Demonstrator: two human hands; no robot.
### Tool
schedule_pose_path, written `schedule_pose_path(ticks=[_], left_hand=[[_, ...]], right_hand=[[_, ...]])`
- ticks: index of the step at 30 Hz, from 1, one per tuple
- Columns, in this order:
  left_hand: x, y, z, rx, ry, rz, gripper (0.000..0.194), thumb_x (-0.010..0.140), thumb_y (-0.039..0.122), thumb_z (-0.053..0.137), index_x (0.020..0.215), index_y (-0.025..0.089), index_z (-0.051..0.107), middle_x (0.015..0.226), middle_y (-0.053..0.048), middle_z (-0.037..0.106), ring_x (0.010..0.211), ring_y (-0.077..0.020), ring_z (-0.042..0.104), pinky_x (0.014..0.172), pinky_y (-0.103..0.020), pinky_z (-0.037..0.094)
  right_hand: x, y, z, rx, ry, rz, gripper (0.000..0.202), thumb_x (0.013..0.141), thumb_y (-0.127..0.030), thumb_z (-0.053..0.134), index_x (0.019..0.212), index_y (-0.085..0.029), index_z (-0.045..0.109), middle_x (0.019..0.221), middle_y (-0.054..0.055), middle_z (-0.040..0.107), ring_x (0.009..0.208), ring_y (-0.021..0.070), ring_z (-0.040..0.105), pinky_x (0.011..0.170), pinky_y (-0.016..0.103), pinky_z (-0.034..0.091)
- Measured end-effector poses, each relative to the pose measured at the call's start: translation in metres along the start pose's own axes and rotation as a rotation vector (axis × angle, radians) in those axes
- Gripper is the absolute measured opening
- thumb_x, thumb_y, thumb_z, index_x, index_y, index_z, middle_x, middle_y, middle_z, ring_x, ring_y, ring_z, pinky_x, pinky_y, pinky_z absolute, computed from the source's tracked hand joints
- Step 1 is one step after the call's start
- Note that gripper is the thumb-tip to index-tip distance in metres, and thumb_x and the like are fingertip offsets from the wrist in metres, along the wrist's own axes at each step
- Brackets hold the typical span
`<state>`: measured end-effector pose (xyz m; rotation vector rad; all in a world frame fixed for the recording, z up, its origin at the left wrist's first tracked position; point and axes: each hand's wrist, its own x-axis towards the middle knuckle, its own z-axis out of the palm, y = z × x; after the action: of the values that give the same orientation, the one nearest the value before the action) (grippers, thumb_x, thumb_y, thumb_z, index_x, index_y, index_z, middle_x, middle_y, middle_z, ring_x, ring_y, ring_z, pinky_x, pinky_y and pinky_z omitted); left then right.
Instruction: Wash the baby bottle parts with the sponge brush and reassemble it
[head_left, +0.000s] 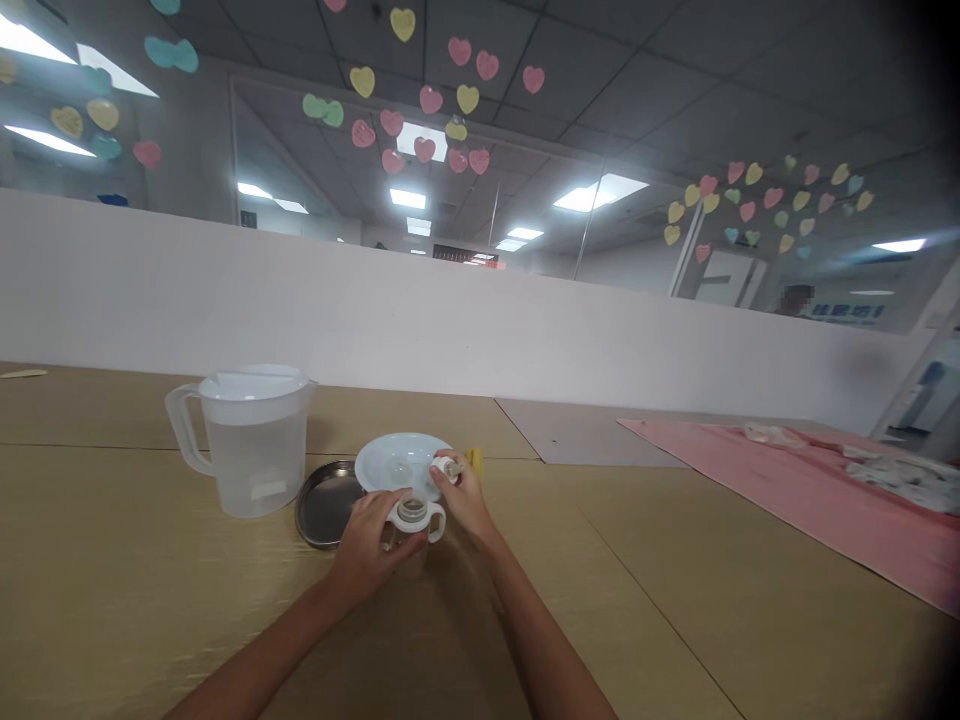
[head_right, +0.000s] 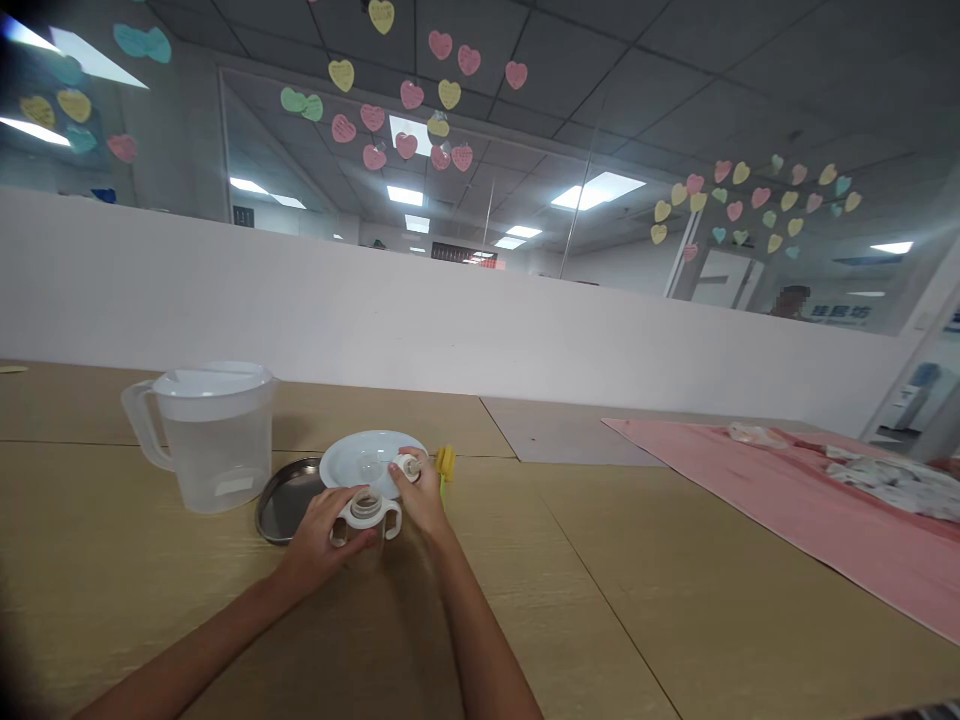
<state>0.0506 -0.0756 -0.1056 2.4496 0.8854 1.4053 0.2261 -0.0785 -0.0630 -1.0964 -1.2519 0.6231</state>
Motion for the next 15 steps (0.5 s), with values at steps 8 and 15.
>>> schedule_pose_path(ticks=[8, 15], left_hand=[[-0.0002, 0.0011, -0.0017, -0.004, -0.004, 0.001, 0.049, 0.079, 0.05, 0.058, 0.12, 0.022, 0.055, 0.115, -0.01, 0.063, 0.107, -0.0267, 0.056, 0.093, -0.042, 0.043], [-0.0015, -0.0011, -0.0002, -0.004, -0.015, -0.005, 0.049, 0.081, 0.051, 0.056, 0.12, 0.022, 0.054, 0.117, -0.01, 0.061, 0.109, -0.027, 0.055, 0.095, -0.044, 0.041]], right_hand=[[-0.0069, -0.0011, 0.0011, -0.272, -0.036, -0.065, 0.042, 0.073, -0.05, 0.062, 0.102, -0.023, 0.048, 0.083, 0.0, 0.06, 0.075, 0.0173, 0.056, 0.073, 0.031, 0.045], [-0.0081, -0.0049, 0.0048, -0.205, 0.126, -0.086, 0.039, 0.077, -0.055, 0.056, 0.095, -0.021, 0.046, 0.075, -0.002, 0.055, 0.067, 0.0157, 0.053, 0.065, 0.028, 0.043]])
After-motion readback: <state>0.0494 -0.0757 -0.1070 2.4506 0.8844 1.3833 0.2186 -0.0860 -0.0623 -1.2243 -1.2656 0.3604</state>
